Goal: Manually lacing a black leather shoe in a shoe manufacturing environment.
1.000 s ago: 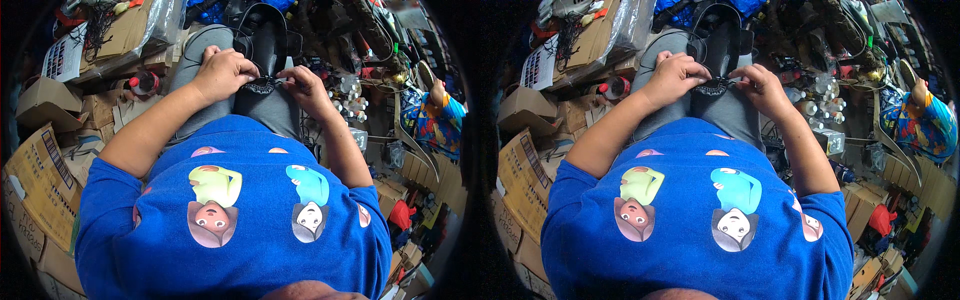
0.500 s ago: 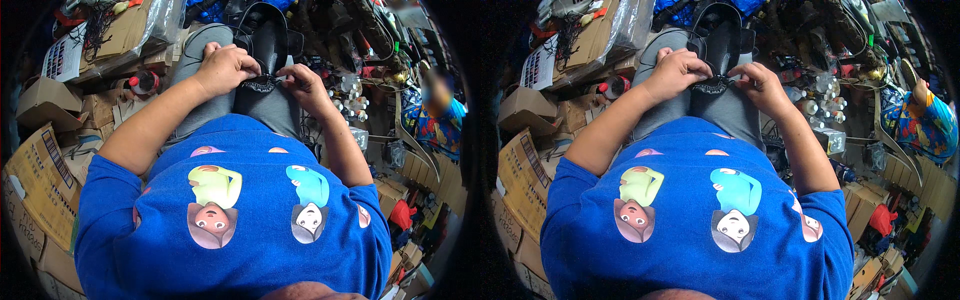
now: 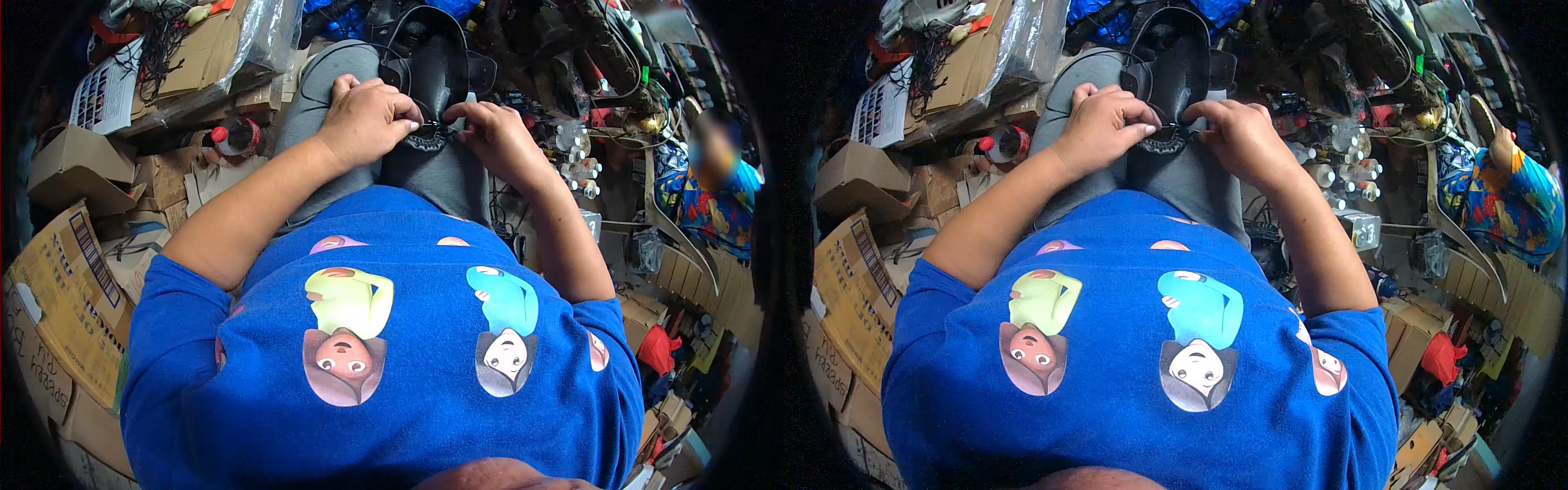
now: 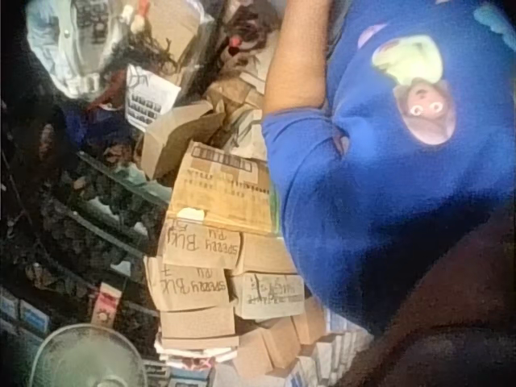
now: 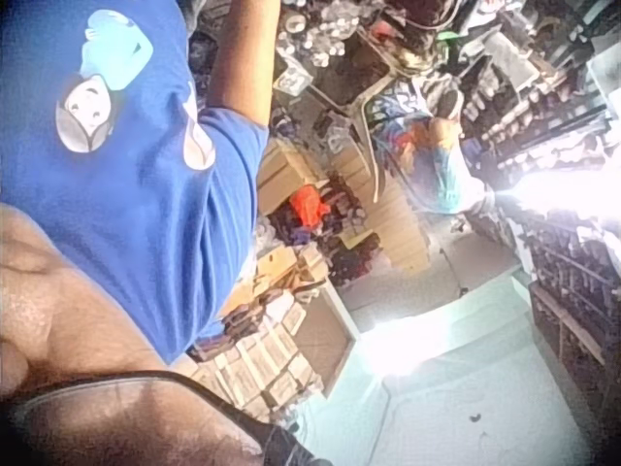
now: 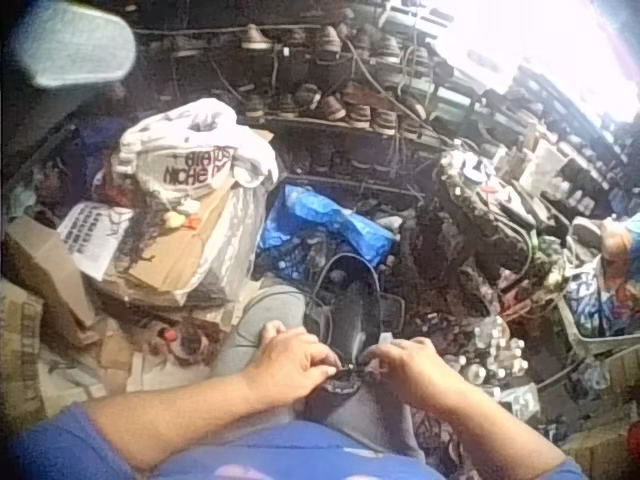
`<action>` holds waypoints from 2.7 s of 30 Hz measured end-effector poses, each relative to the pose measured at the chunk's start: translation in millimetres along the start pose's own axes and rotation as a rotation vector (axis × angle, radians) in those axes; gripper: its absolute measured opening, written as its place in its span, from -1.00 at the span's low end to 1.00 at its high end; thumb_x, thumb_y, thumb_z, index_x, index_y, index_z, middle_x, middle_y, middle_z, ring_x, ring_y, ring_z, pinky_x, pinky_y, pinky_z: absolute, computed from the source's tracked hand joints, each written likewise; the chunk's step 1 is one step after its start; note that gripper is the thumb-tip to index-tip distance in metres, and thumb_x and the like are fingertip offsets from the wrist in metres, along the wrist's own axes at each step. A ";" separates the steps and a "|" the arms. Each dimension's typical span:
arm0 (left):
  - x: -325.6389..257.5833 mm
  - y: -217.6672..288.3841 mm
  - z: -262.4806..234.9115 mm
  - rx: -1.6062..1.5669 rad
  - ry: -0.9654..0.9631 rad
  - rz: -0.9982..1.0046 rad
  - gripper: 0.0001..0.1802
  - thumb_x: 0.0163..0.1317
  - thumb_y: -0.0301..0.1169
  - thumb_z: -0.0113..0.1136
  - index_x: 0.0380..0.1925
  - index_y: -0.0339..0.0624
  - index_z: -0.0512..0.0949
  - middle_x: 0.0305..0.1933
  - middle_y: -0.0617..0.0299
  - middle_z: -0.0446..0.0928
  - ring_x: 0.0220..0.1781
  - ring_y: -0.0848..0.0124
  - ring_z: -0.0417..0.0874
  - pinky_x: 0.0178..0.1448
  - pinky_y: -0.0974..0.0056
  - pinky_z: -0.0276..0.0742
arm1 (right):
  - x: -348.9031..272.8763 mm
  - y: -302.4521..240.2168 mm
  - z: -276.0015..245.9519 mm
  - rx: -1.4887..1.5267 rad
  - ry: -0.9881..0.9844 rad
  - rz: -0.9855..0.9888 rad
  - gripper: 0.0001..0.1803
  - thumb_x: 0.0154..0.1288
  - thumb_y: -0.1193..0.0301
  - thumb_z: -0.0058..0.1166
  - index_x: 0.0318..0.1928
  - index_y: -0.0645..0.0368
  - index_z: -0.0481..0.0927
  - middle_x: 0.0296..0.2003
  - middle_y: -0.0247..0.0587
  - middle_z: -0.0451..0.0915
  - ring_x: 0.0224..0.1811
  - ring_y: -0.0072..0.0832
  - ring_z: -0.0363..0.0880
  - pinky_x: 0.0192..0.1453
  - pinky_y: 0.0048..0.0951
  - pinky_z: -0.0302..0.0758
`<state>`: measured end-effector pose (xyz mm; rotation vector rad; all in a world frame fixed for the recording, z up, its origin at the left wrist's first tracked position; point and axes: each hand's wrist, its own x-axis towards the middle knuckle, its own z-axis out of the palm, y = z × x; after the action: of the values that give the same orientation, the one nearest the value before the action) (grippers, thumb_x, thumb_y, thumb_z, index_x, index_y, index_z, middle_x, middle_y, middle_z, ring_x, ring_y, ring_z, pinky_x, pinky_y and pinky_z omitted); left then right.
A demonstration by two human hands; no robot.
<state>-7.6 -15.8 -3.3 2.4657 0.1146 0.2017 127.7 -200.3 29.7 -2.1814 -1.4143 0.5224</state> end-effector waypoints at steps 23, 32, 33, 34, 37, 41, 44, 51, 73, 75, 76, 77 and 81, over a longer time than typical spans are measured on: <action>-3.6 22.8 -8.0 0.051 0.098 0.008 -0.90 0.04 -0.31 0.24 -0.49 -0.03 0.67 -0.49 0.37 0.60 -0.21 0.39 0.54 0.12 0.09 0.14 | -10.8 -8.8 9.1 -0.028 0.115 0.013 -0.61 0.04 0.54 0.20 -0.06 -0.03 0.57 -0.49 -0.29 0.56 -0.34 -0.32 0.55 0.05 -0.29 0.34; 0.8 4.7 -15.9 -0.104 -0.055 -0.061 -0.86 0.09 -0.30 0.24 -0.37 -0.01 0.69 -0.39 0.28 0.62 -0.18 0.31 0.56 0.07 0.15 0.25 | -13.5 -8.9 9.0 0.095 0.128 0.090 -0.59 0.05 0.49 0.24 -0.03 -0.06 0.56 -0.49 -0.33 0.52 -0.31 -0.38 0.52 0.05 -0.32 0.34; -0.9 2.6 -18.2 -0.105 -0.057 -0.061 -0.86 0.09 -0.30 0.24 -0.37 -0.01 0.69 -0.39 0.28 0.62 -0.18 0.31 0.56 0.07 0.15 0.25 | -14.4 -8.1 8.8 0.100 0.117 0.099 -0.60 0.05 0.49 0.25 -0.04 -0.06 0.56 -0.49 -0.35 0.51 -0.30 -0.37 0.51 0.06 -0.32 0.34; -2.4 0.9 -20.9 -0.090 -0.075 -0.041 -0.86 0.08 -0.31 0.25 -0.37 -0.01 0.69 -0.40 0.27 0.60 -0.17 0.31 0.56 0.07 0.16 0.25 | -15.5 -7.0 8.7 0.104 0.105 0.109 -0.61 0.05 0.48 0.25 -0.05 -0.06 0.56 -0.48 -0.36 0.51 -0.29 -0.37 0.51 0.07 -0.33 0.34; -4.7 2.4 -25.5 -0.046 -0.080 -0.015 -0.87 0.05 -0.33 0.25 -0.38 -0.03 0.68 -0.42 0.27 0.58 -0.17 0.31 0.54 0.05 0.16 0.26 | -17.0 -0.3 11.2 0.065 0.138 0.057 -0.62 0.05 0.49 0.25 -0.07 -0.05 0.56 -0.48 -0.35 0.51 -0.24 -0.34 0.51 0.09 -0.31 0.33; -8.8 12.3 -28.7 0.005 -0.001 0.011 -0.90 0.03 -0.35 0.25 -0.44 -0.06 0.66 -0.42 0.29 0.57 -0.19 0.31 0.53 0.00 0.14 0.24 | -15.1 -1.2 10.1 0.059 0.109 0.070 -0.63 0.05 0.49 0.26 -0.08 -0.04 0.56 -0.47 -0.34 0.52 -0.19 -0.32 0.50 0.11 -0.30 0.33; -10.7 23.8 -29.4 -0.066 -0.024 -0.001 -0.91 0.02 -0.35 0.25 -0.46 -0.07 0.65 -0.43 0.30 0.57 -0.20 0.31 0.53 -0.02 0.15 0.21 | -15.0 -0.3 11.6 0.091 0.119 0.068 -0.63 0.04 0.50 0.25 -0.08 -0.02 0.55 -0.46 -0.31 0.52 -0.19 -0.30 0.50 0.09 -0.28 0.34; -1.2 -2.1 -17.3 0.022 0.050 0.060 -0.85 0.04 -0.38 0.26 -0.35 0.10 0.70 -0.45 0.38 0.52 -0.15 0.37 0.49 0.03 0.18 0.14 | -12.9 4.2 13.8 0.289 0.097 0.161 -0.65 0.03 0.57 0.25 -0.11 0.05 0.57 -0.50 -0.36 0.46 -0.36 -0.48 0.45 -0.19 -0.44 0.41; -4.7 -11.3 -8.9 0.079 0.042 0.144 -0.80 0.06 -0.41 0.27 -0.30 0.20 0.70 -0.45 0.43 0.49 -0.16 0.40 0.46 0.03 0.21 0.08 | -13.7 20.6 12.7 0.389 0.018 0.134 -0.53 0.03 0.70 0.10 -0.06 -0.06 0.70 -0.39 -0.34 0.48 -0.31 -0.57 0.48 -0.14 -0.58 0.44; -2.7 -9.6 -9.0 0.032 0.041 0.119 -0.82 0.07 -0.40 0.26 -0.32 0.18 0.70 -0.45 0.42 0.50 -0.15 0.41 0.46 0.04 0.20 0.08 | -12.0 25.7 12.4 0.405 -0.003 0.134 -0.54 0.03 0.68 0.11 -0.06 -0.06 0.70 -0.39 -0.35 0.49 -0.30 -0.58 0.49 -0.13 -0.58 0.44; -1.0 -7.8 -9.5 0.033 0.042 0.118 -0.82 0.07 -0.40 0.26 -0.32 0.18 0.70 -0.45 0.42 0.50 -0.15 0.41 0.46 0.04 0.20 0.08 | -10.8 27.0 12.2 0.421 -0.022 0.136 -0.55 0.03 0.67 0.12 -0.07 -0.07 0.70 -0.38 -0.35 0.50 -0.28 -0.59 0.49 -0.13 -0.58 0.44; 1.1 -5.3 -10.2 0.035 0.017 0.089 -0.83 0.06 -0.39 0.26 -0.33 0.17 0.70 -0.44 0.42 0.52 -0.15 0.41 0.47 0.05 0.20 0.08 | -9.7 27.2 12.3 0.421 -0.022 0.135 -0.55 0.03 0.67 0.12 -0.07 -0.07 0.70 -0.38 -0.35 0.50 -0.28 -0.59 0.49 -0.13 -0.58 0.44; -0.6 -0.8 -11.1 0.009 -0.034 0.044 -0.85 0.06 -0.38 0.25 -0.34 0.11 0.70 -0.40 0.39 0.55 -0.13 0.39 0.48 0.07 0.18 0.09 | -9.7 21.3 12.2 0.415 -0.014 0.152 -0.60 0.06 0.61 0.18 -0.08 -0.08 0.71 -0.41 -0.34 0.51 -0.29 -0.56 0.50 -0.11 -0.55 0.43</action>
<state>-10.2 -8.5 4.8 2.4808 0.0470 0.1779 132.8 -214.3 7.9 -1.9543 -1.0378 0.8085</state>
